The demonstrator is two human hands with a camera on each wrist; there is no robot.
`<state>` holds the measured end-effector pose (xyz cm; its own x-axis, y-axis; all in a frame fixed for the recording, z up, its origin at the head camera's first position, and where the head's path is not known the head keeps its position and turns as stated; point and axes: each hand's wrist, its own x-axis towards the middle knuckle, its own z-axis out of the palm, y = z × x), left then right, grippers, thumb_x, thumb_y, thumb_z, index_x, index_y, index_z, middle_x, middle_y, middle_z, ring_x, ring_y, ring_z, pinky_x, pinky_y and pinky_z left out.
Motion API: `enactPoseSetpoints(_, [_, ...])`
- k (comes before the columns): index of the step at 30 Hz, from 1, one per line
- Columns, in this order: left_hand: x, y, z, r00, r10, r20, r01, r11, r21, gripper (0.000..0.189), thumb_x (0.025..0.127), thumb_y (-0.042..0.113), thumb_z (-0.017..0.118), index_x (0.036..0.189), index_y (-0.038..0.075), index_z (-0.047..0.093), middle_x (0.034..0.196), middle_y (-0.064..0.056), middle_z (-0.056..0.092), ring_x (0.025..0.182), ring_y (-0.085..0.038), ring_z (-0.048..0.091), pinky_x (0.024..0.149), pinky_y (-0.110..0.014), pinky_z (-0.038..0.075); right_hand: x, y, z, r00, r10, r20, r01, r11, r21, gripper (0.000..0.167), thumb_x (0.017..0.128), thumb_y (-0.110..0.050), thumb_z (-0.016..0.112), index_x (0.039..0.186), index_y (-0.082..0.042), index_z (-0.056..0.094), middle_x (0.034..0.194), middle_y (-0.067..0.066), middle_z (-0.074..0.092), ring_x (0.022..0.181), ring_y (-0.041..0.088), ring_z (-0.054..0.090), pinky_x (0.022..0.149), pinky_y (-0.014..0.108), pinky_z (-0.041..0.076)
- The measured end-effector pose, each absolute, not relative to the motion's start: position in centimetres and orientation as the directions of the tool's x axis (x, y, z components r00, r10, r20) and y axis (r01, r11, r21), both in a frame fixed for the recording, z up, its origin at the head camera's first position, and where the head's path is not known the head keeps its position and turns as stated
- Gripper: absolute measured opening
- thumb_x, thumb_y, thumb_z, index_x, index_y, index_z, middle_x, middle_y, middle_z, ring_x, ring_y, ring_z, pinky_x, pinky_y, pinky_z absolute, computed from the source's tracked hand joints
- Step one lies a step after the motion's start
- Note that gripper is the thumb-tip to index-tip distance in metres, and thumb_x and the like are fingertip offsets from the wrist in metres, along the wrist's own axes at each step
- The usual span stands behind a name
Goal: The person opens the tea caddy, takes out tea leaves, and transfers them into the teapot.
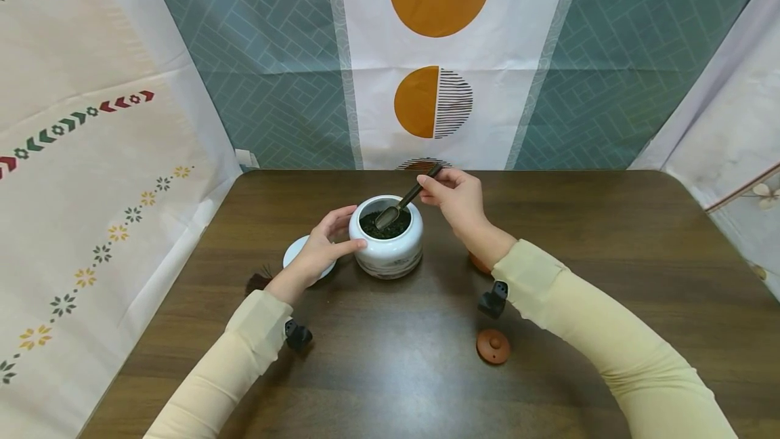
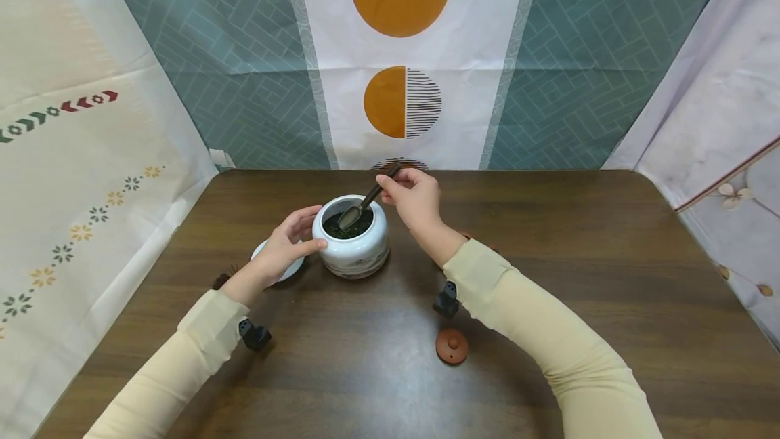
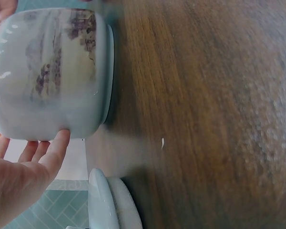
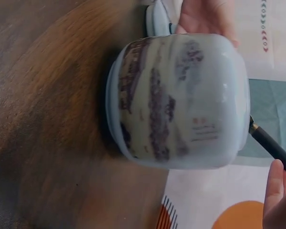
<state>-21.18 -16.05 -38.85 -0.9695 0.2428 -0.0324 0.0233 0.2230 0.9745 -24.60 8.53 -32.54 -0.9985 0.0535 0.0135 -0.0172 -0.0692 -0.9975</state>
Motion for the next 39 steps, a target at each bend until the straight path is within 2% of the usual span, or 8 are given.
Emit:
enactPoseSetpoints(3, [-21.2,-16.1,-38.8,-0.969,0.243,-0.034,0.023,0.229,0.973,0.066,0.086,0.008,0.07,0.144,0.013,0.038,0.146,-0.014,0.041,0.135,-0.031,0.037,0.109,-0.052,0.032,-24.8,8.3,-33.1,-0.998,0.058,0.038,-0.04,-0.026,-0.999,0.021,0.085,-0.011,0.072,0.094,0.006,0.064,0.072,-0.003,0.064,0.06,0.009,0.065,0.073,0.033,0.057])
enactPoseSetpoints(7, [-21.2,-16.1,-38.8,-0.969,0.244,-0.04,0.02,0.239,0.971,0.067,0.085,0.01,0.071,0.144,0.014,0.038,0.146,-0.013,0.041,0.136,-0.031,0.036,0.109,-0.052,0.032,-24.9,8.0,-33.6,-0.995,0.059,0.08,-0.079,0.017,-0.997,0.022,0.084,-0.01,0.072,0.095,0.008,0.065,0.071,-0.002,0.065,0.059,0.008,0.065,0.065,0.025,0.057])
enactPoseSetpoints(10, [-21.2,-16.2,-38.8,-0.969,0.243,-0.041,0.02,0.242,0.97,0.067,0.085,0.01,0.071,0.144,0.013,0.038,0.146,-0.013,0.041,0.136,-0.031,0.036,0.109,-0.053,0.031,-25.0,7.9,-33.8,-0.991,0.053,0.125,-0.121,0.06,-0.991,0.022,0.083,-0.01,0.073,0.094,0.008,0.066,0.072,0.003,0.066,0.059,0.008,0.065,0.063,0.023,0.057])
enactPoseSetpoints(15, [-21.3,-16.1,-38.9,-0.97,0.243,-0.035,0.023,0.232,0.972,0.067,0.085,0.008,0.07,0.143,0.013,0.038,0.146,-0.014,0.041,0.135,-0.032,0.036,0.11,-0.054,0.029,-24.8,7.6,-34.1,-0.977,0.036,0.208,-0.198,0.189,-0.962,0.019,0.083,-0.013,0.074,0.092,0.004,0.069,0.079,0.014,0.068,0.067,0.02,0.068,0.065,0.025,0.057])
enactPoseSetpoints(18, [-21.3,-16.1,-38.9,-0.97,0.242,-0.033,0.023,0.226,0.974,0.067,0.085,0.008,0.07,0.143,0.012,0.038,0.146,-0.015,0.041,0.136,-0.032,0.036,0.11,-0.053,0.029,-24.6,7.3,-34.3,-0.962,0.023,0.272,-0.254,0.288,-0.923,0.017,0.083,-0.016,0.074,0.089,0.0,0.071,0.081,0.015,0.069,0.074,0.025,0.067,0.067,0.024,0.053])
enactPoseSetpoints(25, [-21.2,-16.0,-38.9,-0.97,0.24,-0.04,0.017,0.232,0.973,0.067,0.086,0.008,0.07,0.143,0.012,0.037,0.146,-0.015,0.04,0.136,-0.032,0.035,0.11,-0.053,0.03,-24.5,6.7,-34.6,-0.926,-0.026,0.376,-0.353,0.407,-0.842,0.016,0.082,-0.017,0.076,0.085,-0.002,0.072,0.079,0.014,0.07,0.074,0.023,0.064,0.07,0.03,0.053])
enactPoseSetpoints(29, [-21.2,-16.1,-38.9,-0.97,0.241,-0.037,0.02,0.231,0.973,0.066,0.086,0.008,0.07,0.144,0.012,0.037,0.146,-0.015,0.04,0.136,-0.032,0.035,0.11,-0.054,0.03,-24.1,6.5,-34.4,-0.933,-0.067,0.354,-0.345,0.448,-0.824,0.015,0.082,-0.018,0.075,0.085,-0.003,0.072,0.076,0.011,0.07,0.07,0.021,0.062,0.065,0.028,0.05])
enactPoseSetpoints(39, [-21.4,-16.0,-39.0,-0.969,0.246,-0.029,0.027,0.22,0.975,0.066,0.086,0.007,0.07,0.143,0.011,0.037,0.146,-0.016,0.04,0.136,-0.033,0.035,0.11,-0.053,0.03,-23.8,6.2,-34.0,-0.966,-0.082,0.247,-0.257,0.446,-0.858,0.016,0.084,-0.019,0.073,0.087,-0.003,0.074,0.076,0.011,0.071,0.068,0.02,0.068,0.065,0.03,0.054])
